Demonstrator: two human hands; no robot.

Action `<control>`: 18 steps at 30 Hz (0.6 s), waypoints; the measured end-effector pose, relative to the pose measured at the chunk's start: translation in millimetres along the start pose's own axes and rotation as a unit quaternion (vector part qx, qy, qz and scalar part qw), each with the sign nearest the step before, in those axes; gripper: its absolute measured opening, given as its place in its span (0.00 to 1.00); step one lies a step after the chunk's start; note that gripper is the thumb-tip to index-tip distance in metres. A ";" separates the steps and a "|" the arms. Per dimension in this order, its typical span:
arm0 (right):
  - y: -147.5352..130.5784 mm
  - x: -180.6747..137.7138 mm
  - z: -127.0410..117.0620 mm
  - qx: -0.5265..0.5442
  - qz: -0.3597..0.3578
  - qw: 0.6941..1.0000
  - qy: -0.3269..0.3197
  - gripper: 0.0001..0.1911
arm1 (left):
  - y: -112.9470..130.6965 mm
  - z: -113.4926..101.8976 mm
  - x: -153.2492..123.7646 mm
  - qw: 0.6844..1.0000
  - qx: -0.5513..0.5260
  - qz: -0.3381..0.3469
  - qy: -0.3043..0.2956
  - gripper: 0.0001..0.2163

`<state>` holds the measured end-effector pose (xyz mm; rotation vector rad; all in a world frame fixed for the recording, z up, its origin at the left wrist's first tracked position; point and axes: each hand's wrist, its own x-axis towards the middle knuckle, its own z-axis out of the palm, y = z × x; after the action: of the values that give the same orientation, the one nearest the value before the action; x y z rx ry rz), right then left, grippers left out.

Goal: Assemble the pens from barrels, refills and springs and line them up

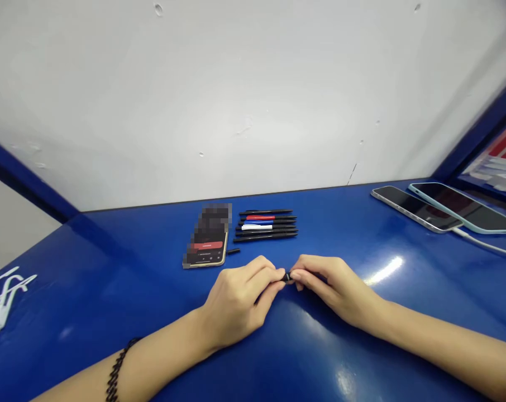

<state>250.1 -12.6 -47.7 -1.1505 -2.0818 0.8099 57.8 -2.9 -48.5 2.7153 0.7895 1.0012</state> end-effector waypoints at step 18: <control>-7.3 -3.7 -6.8 -0.142 -0.080 0.983 -0.080 0.13 | -1.2 -0.1 2.3 0.999 -0.032 -0.013 -0.022 0.05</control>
<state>253.2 -17.6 -38.8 -1.0736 -2.4485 0.5556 58.7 -0.6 -47.5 2.6554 0.7705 0.9415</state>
